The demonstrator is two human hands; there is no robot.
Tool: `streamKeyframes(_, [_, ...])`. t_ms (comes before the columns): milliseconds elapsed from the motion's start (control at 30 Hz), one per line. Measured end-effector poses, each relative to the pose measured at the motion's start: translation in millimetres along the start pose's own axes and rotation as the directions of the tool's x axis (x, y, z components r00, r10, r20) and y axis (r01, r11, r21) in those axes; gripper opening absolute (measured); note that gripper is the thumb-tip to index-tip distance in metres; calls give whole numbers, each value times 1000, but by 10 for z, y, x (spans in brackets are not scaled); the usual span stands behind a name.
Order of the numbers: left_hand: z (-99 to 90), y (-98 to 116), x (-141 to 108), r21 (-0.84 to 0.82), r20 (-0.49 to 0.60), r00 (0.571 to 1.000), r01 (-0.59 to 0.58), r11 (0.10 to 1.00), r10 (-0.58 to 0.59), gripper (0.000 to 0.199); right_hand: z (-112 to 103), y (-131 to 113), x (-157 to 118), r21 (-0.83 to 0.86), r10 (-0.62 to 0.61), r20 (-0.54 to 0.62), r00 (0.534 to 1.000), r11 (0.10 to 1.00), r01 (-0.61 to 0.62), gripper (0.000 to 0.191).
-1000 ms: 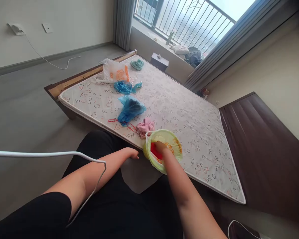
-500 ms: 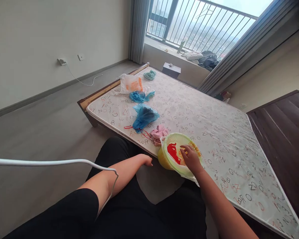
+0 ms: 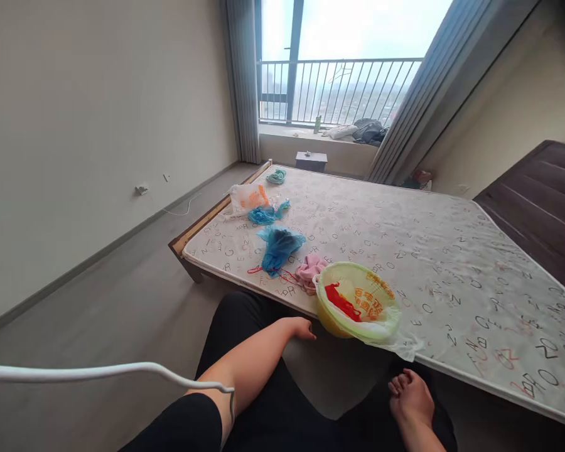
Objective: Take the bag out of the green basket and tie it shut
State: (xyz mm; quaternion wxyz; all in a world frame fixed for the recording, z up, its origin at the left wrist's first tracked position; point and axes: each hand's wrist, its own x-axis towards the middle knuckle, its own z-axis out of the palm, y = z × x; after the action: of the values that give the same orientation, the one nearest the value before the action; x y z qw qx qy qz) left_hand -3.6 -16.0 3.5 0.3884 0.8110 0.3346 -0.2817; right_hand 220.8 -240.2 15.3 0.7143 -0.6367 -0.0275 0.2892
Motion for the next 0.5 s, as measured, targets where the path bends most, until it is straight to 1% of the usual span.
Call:
streamKeyframes(67, [10, 6, -33, 35, 21, 1000, 13, 999, -14, 44, 50, 38, 58, 5, 16, 0, 1000, 1000, -16, 29])
streamKeyframes(133, [16, 12, -79, 72, 41, 999, 22, 997, -25, 41, 113, 55, 100, -51, 59, 19, 998, 997, -58, 32])
streamKeyframes(200, [18, 18, -131, 110, 57, 998, 27, 994, -34, 41, 167, 91, 131, -132, 131, 83, 988, 984, -120, 36])
streamKeyframes(233, [18, 21, -159, 122, 65, 997, 32, 992, -40, 41, 187, 115, 146, -186, 157, 125, 980, 974, -132, 38])
streamKeyframes(267, [17, 25, -188, 126, 74, 996, 39, 991, -49, 41, 202, 139, 162, -249, 164, 169, 972, 961, -119, 40])
streamKeyframes(300, [15, 29, -215, 125, 85, 995, 48, 991, -59, 41, 212, 159, 178, -316, 148, 208, 967, 946, -76, 41])
streamKeyframes(367, [9, 37, -263, 118, 110, 991, 58, 991, -71, 40, 220, 185, 206, -433, 63, 267, 962, 899, 62, 43])
streamKeyframes(433, [5, 38, -289, 121, 123, 990, 59, 991, -74, 38, 221, 196, 222, -496, -26, 304, 952, 849, 182, 44])
streamKeyframes(500, [10, 22, -282, 107, 148, 988, 24, 994, -40, 35, 226, 198, 222, -524, -57, 340, 939, 818, 240, 44])
